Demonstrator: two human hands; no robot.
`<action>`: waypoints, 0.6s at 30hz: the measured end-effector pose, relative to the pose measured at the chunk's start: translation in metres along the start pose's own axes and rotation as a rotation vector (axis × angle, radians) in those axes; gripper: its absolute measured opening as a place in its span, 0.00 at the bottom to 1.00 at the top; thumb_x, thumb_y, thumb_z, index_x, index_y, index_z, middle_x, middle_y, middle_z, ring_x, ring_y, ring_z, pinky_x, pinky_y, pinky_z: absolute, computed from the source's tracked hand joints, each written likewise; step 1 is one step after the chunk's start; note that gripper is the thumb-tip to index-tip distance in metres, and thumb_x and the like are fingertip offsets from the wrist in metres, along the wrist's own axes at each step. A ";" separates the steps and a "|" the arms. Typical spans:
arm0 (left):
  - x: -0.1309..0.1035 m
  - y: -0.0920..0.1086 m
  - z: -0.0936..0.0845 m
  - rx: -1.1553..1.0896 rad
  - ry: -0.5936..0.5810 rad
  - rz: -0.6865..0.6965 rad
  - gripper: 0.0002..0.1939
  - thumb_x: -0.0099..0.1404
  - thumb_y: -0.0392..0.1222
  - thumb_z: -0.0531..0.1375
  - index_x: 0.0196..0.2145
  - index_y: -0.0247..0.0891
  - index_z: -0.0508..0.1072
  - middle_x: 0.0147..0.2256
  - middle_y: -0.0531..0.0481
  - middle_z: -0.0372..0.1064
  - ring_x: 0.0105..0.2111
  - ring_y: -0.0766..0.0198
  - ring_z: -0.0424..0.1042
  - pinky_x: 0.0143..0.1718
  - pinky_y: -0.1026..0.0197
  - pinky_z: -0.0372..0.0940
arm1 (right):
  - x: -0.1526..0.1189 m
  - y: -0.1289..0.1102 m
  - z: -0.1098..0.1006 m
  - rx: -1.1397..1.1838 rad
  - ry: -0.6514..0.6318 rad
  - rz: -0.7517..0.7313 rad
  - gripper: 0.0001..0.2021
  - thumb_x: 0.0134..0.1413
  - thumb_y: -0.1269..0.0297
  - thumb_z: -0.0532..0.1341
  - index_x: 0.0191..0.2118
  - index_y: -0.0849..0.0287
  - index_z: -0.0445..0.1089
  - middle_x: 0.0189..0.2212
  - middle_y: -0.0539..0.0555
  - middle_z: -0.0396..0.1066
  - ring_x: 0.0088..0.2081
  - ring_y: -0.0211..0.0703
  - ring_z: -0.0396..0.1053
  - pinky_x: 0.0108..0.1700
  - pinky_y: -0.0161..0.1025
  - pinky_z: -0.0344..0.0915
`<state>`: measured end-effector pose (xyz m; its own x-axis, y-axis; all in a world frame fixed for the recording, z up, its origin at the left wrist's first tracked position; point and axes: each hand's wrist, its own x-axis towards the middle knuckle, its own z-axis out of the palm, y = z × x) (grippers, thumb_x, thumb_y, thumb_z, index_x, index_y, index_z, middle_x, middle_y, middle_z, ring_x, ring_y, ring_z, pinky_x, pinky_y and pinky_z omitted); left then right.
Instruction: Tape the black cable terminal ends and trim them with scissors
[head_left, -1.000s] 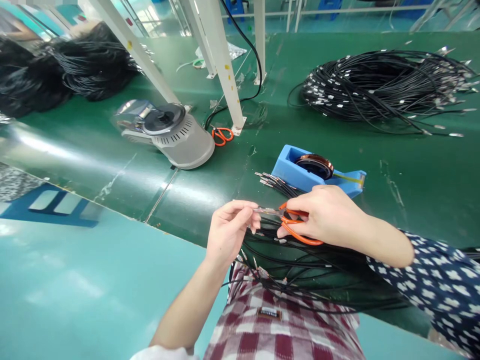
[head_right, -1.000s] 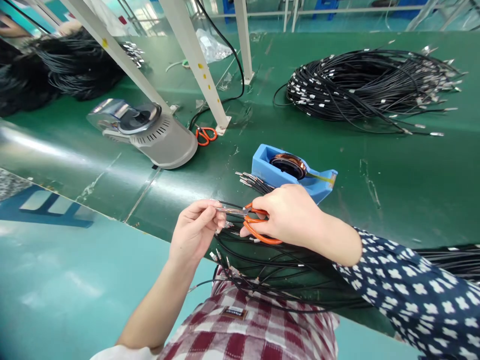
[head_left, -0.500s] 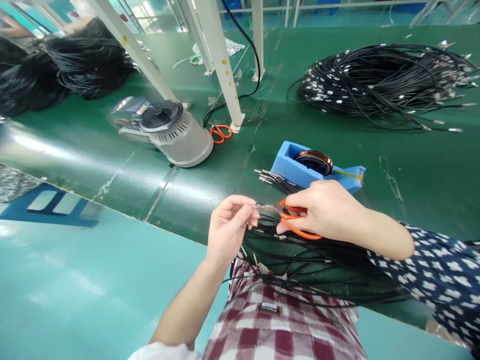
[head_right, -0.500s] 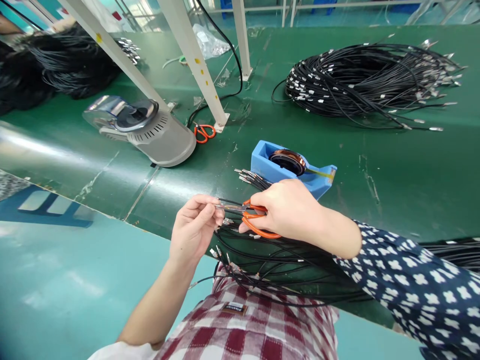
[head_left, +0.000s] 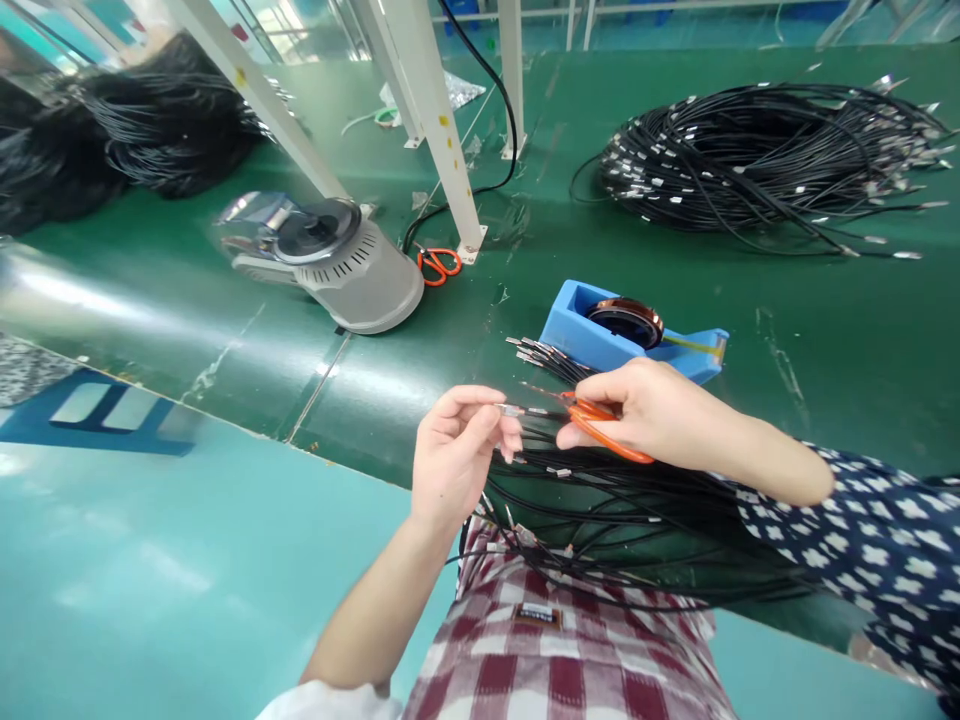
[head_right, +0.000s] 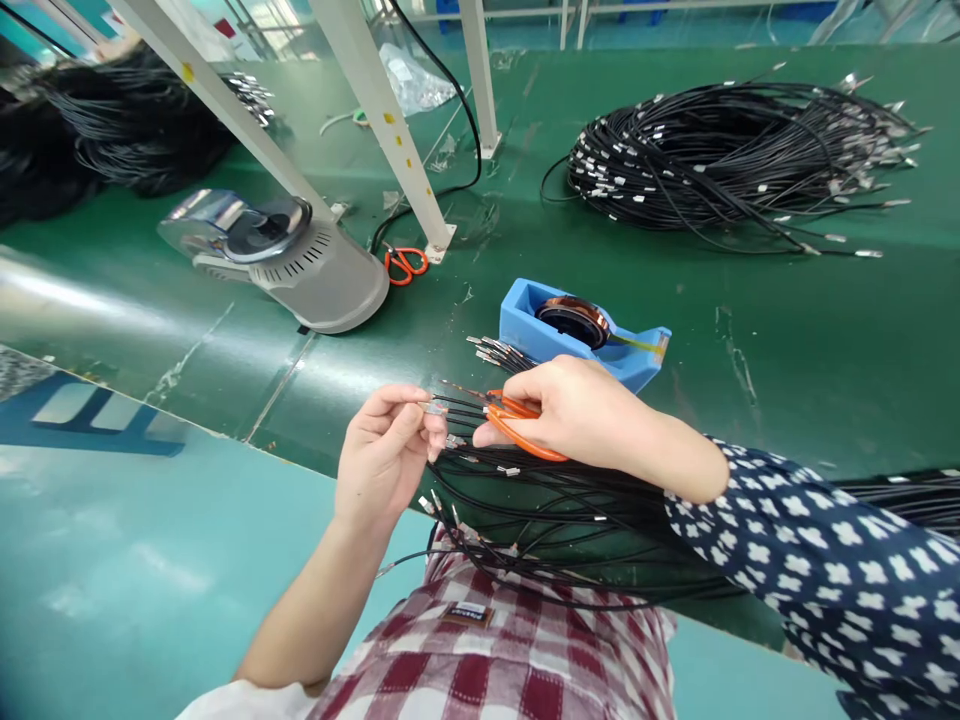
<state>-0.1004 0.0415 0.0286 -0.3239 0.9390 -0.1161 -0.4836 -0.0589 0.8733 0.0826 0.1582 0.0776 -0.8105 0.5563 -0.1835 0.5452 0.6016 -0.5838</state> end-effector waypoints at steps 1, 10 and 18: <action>0.001 -0.001 0.000 0.000 0.008 0.003 0.09 0.59 0.42 0.69 0.33 0.36 0.75 0.22 0.52 0.74 0.20 0.68 0.72 0.19 0.69 0.65 | -0.002 0.000 0.000 -0.025 0.043 -0.002 0.28 0.54 0.36 0.57 0.20 0.57 0.64 0.14 0.44 0.56 0.19 0.34 0.50 0.23 0.35 0.44; -0.002 -0.005 0.002 0.071 0.069 0.027 0.11 0.62 0.44 0.66 0.30 0.37 0.68 0.21 0.55 0.69 0.18 0.69 0.68 0.18 0.68 0.60 | -0.010 -0.003 0.011 -0.365 0.239 -0.143 0.25 0.57 0.40 0.58 0.24 0.57 0.70 0.23 0.50 0.75 0.22 0.36 0.61 0.32 0.38 0.50; -0.009 0.000 0.008 0.058 0.067 -0.040 0.12 0.64 0.44 0.64 0.30 0.38 0.66 0.21 0.56 0.66 0.18 0.72 0.65 0.20 0.68 0.57 | -0.004 -0.009 0.016 -0.350 0.205 -0.180 0.23 0.58 0.44 0.58 0.24 0.58 0.68 0.22 0.50 0.75 0.21 0.35 0.61 0.33 0.39 0.49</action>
<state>-0.0911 0.0353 0.0329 -0.3595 0.9154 -0.1810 -0.4500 -0.0002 0.8930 0.0781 0.1414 0.0710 -0.8591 0.5058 0.0782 0.4674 0.8375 -0.2831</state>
